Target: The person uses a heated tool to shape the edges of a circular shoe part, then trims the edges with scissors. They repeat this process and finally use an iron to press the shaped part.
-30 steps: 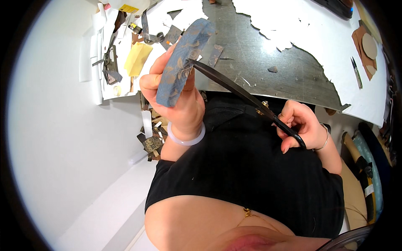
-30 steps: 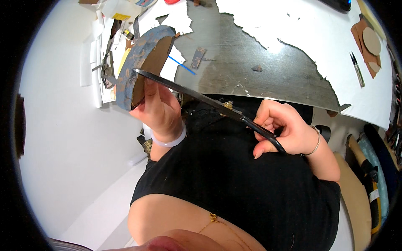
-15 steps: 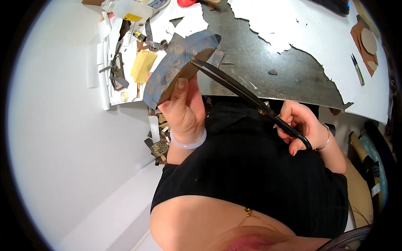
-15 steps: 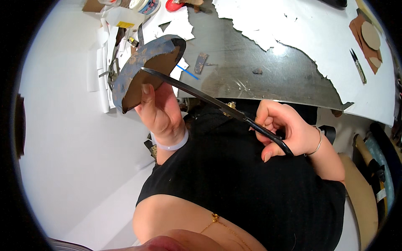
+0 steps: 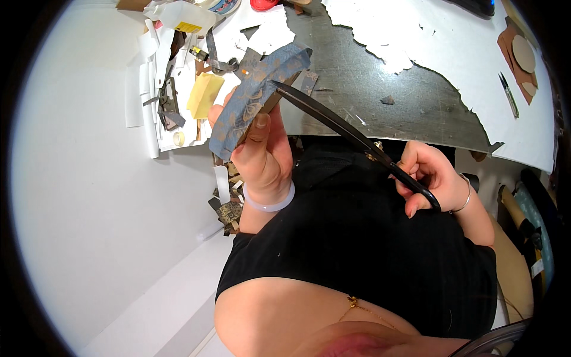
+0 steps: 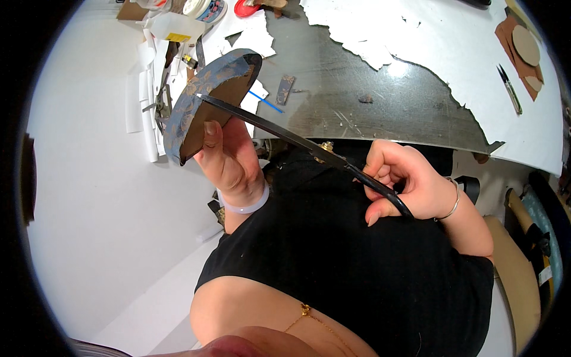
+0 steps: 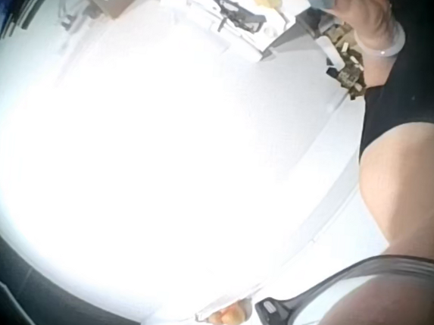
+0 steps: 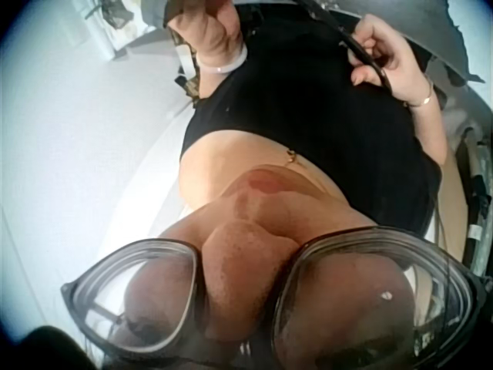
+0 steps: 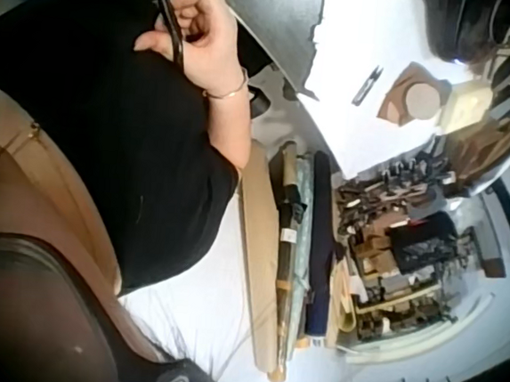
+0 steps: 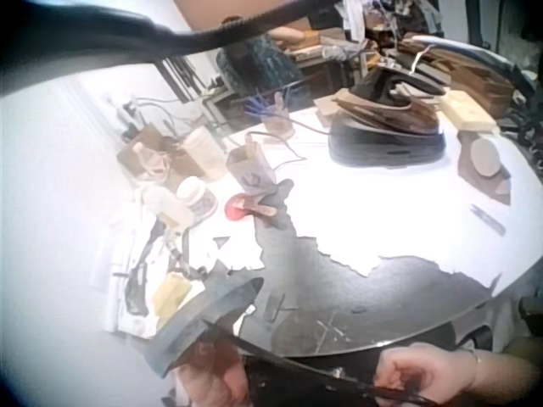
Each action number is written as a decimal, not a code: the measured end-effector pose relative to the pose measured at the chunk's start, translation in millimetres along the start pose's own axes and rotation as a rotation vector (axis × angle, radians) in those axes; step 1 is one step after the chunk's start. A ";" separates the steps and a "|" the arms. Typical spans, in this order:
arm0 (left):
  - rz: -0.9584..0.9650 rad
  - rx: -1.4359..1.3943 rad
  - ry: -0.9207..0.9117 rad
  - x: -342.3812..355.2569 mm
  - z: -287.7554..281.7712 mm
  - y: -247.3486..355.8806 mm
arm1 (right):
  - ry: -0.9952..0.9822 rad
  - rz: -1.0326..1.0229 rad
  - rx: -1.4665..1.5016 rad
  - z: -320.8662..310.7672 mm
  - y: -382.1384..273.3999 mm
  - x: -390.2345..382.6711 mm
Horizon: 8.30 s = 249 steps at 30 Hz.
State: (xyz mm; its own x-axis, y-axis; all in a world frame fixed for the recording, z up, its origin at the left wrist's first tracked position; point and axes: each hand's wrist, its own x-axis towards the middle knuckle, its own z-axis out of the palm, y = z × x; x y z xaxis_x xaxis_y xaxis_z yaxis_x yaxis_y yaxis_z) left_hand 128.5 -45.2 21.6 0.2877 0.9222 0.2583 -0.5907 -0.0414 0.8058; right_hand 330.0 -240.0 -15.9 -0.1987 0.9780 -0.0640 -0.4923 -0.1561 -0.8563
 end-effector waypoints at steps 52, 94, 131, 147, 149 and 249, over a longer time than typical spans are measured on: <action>-0.024 -0.010 0.111 3.3 -16.3 -10.8 | 0.036 0.025 0.005 -2.9 5.3 4.0; -0.094 -0.070 0.114 5.1 -22.6 -14.0 | 0.061 0.051 -0.156 -0.3 -1.3 9.3; -0.693 -0.369 0.391 53.7 -100.6 -0.1 | 0.766 0.707 -1.620 -99.0 -97.2 23.2; -0.555 -0.044 0.260 31.4 -116.5 45.6 | 0.303 0.072 -2.102 9.7 -215.4 322.7; -0.565 -0.071 0.284 29.0 -120.7 43.8 | 0.169 0.018 -2.034 -46.3 -224.6 336.3; -0.210 0.051 0.598 20.0 -112.9 81.6 | -0.265 -0.367 -1.437 48.8 -102.1 232.9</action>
State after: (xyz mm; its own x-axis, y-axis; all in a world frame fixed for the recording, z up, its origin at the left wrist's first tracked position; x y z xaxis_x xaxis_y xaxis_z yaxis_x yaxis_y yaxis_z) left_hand 0.9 13.2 32.3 -0.0861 0.9674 -0.2382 -0.5265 0.1588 0.8352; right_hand 292.7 -3.1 81.6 -0.4726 0.8544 0.2161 0.6474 0.5029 -0.5727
